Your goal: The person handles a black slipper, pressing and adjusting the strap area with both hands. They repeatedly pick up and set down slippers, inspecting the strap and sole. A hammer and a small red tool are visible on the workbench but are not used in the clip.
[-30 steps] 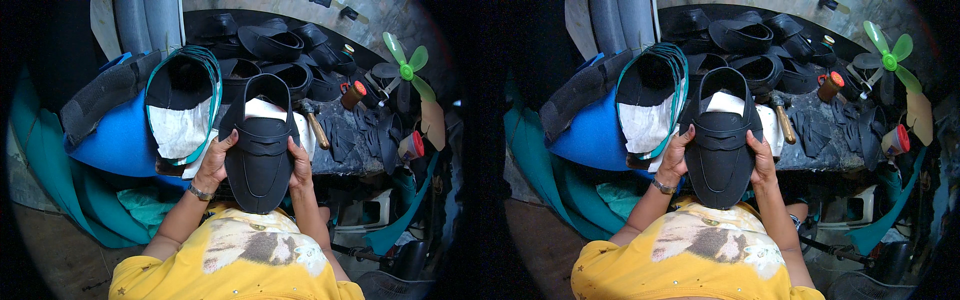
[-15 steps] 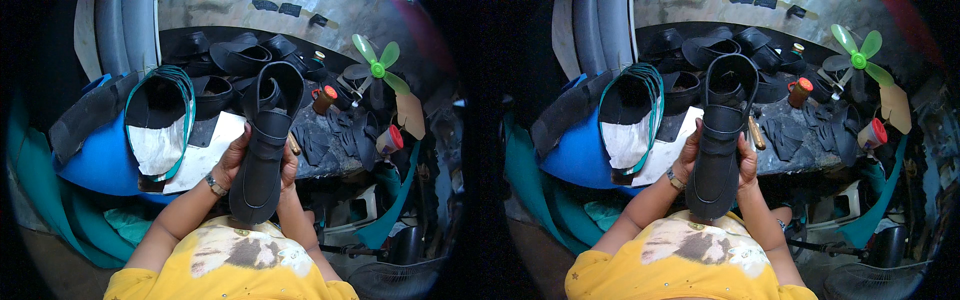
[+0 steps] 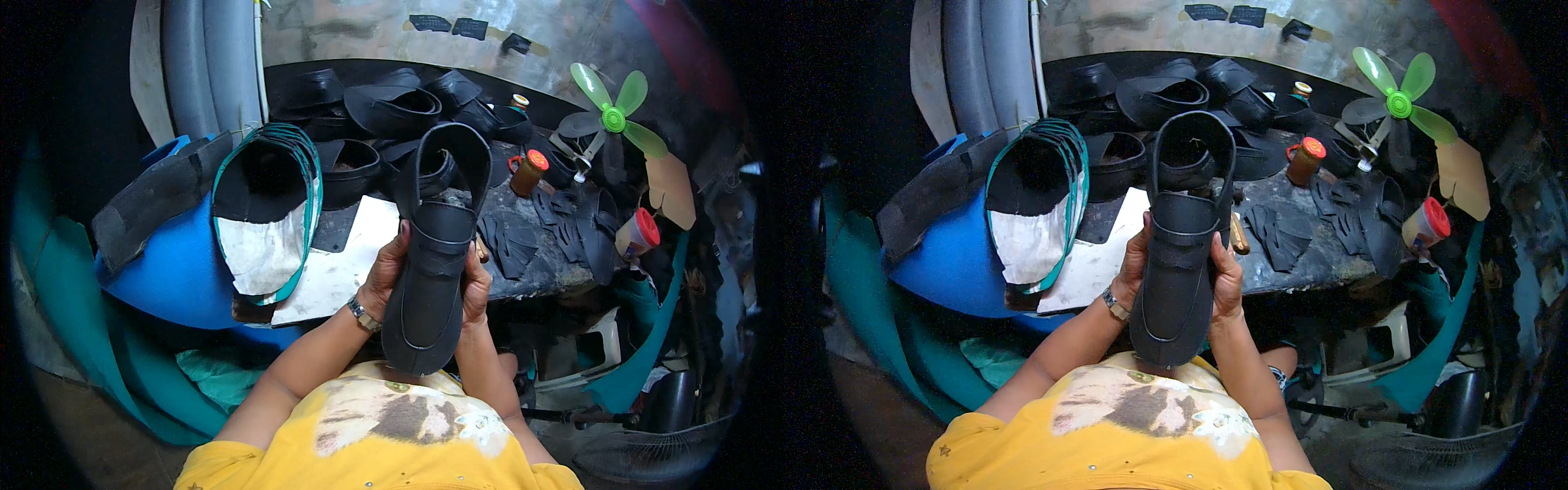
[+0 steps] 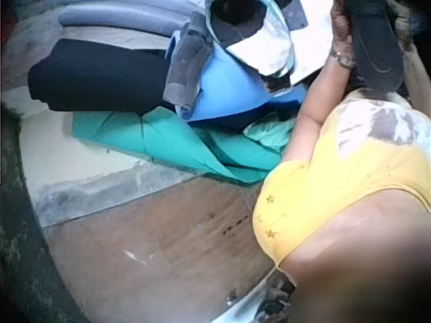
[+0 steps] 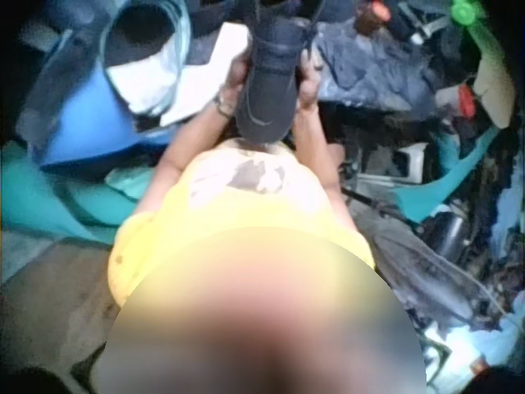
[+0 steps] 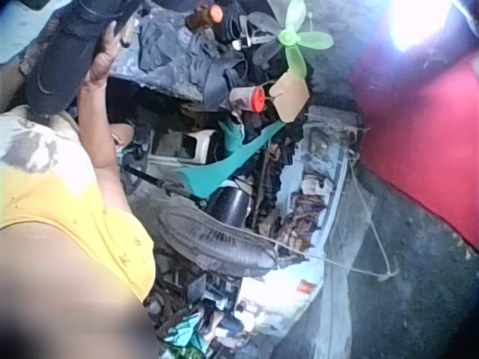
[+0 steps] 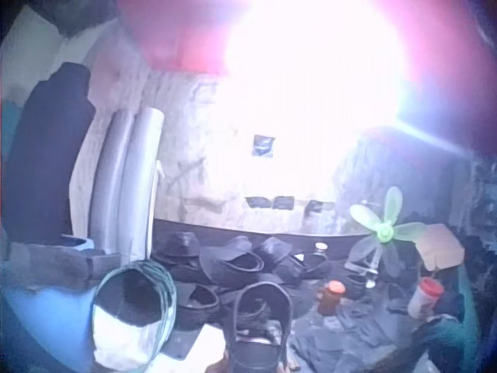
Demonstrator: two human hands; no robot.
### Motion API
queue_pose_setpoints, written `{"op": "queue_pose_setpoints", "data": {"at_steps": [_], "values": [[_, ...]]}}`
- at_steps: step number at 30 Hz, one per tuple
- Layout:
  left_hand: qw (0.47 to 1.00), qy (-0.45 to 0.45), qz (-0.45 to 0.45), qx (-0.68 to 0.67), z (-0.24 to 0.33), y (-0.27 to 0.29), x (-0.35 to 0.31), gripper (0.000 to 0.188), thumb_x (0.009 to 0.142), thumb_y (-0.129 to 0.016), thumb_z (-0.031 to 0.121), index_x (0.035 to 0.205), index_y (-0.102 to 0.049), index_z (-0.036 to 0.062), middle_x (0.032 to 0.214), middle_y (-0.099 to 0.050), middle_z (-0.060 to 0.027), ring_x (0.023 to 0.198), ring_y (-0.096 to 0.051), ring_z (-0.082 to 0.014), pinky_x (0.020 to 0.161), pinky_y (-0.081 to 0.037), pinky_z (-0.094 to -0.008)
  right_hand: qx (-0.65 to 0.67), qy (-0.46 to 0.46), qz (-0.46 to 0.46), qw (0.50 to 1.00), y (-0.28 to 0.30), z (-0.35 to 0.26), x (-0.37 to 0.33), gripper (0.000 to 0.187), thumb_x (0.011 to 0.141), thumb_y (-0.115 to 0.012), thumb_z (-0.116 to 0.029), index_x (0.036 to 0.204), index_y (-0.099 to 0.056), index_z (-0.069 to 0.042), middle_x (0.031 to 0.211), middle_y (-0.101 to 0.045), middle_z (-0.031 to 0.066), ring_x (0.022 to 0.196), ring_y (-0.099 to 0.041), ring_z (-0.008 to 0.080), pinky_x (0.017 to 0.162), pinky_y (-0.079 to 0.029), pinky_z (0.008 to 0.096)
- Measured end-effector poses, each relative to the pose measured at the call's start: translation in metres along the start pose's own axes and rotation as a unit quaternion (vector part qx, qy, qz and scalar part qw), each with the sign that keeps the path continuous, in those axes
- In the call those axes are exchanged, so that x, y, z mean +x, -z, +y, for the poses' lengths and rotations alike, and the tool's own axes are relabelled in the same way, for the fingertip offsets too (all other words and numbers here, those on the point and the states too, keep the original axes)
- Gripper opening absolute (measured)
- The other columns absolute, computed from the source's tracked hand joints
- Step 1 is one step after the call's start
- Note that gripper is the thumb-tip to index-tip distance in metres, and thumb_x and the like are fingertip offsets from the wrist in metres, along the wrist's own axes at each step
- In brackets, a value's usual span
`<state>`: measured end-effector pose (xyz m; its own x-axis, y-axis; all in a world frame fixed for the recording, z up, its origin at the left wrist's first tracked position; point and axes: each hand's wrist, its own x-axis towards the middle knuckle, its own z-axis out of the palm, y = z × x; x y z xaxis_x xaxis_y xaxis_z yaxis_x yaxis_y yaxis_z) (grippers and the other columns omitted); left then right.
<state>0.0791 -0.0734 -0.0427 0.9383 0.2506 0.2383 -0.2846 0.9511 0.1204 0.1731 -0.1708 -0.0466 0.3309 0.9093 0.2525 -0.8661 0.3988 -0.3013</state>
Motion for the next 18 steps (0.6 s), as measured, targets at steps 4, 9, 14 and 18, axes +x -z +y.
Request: {"op": "queue_pose_setpoints", "data": {"at_steps": [4, 9, 14, 18], "values": [[0.999, -0.007, -0.022, 0.044, 0.003, -0.001, -0.012, 0.046, 0.090, -0.062, 0.035, 0.120, -0.056, -0.0001, 0.111, -0.066, -0.0154, 0.096, -0.067, -0.0234, 0.085, -0.056, -0.0388, -0.057, 0.014, 0.074, 0.996, 0.001, 0.001, -0.006, 0.038, 0.096, -0.053, -0.019, 0.129, -0.046, -0.002, 0.117, -0.062, 0.0148, 0.104, -0.064, 0.0254, 0.089, -0.053, 0.0417], [0.968, -0.133, 0.039, 0.211, 0.015, -0.014, -0.040, 0.038, 0.091, -0.063, 0.027, 0.119, -0.057, 0.0018, 0.109, -0.067, -0.0096, 0.094, -0.066, -0.0182, 0.085, -0.054, -0.0324, -0.156, 0.050, 0.033, 0.986, -0.007, 0.009, -0.009, 0.038, 0.097, -0.050, -0.019, 0.130, -0.044, -0.002, 0.120, -0.061, 0.0147, 0.108, -0.061, 0.0265, 0.090, -0.052, 0.0409], [0.918, -0.230, 0.117, 0.302, 0.023, -0.025, -0.064, 0.035, 0.090, -0.064, 0.024, 0.118, -0.058, 0.0042, 0.110, -0.066, -0.0066, 0.095, -0.065, -0.0163, 0.083, -0.054, -0.0309, -0.158, 0.013, 0.024, 0.987, -0.016, 0.015, -0.003, 0.037, 0.096, -0.051, -0.016, 0.130, -0.045, 0.000, 0.118, -0.062, 0.0143, 0.106, -0.063, 0.0247, 0.091, -0.053, 0.0379], [0.918, -0.203, 0.140, 0.311, 0.038, -0.023, -0.068, 0.043, 0.091, -0.063, 0.033, 0.122, -0.056, 0.0060, 0.116, -0.064, -0.0076, 0.105, -0.062, -0.0181, 0.091, -0.052, -0.0360, -0.141, -0.008, 0.051, 0.989, -0.013, 0.016, 0.003, 0.036, 0.095, -0.053, -0.016, 0.127, -0.049, 0.000, 0.117, -0.063, 0.0141, 0.102, -0.064, 0.0238, 0.089, -0.054, 0.0372]]}}
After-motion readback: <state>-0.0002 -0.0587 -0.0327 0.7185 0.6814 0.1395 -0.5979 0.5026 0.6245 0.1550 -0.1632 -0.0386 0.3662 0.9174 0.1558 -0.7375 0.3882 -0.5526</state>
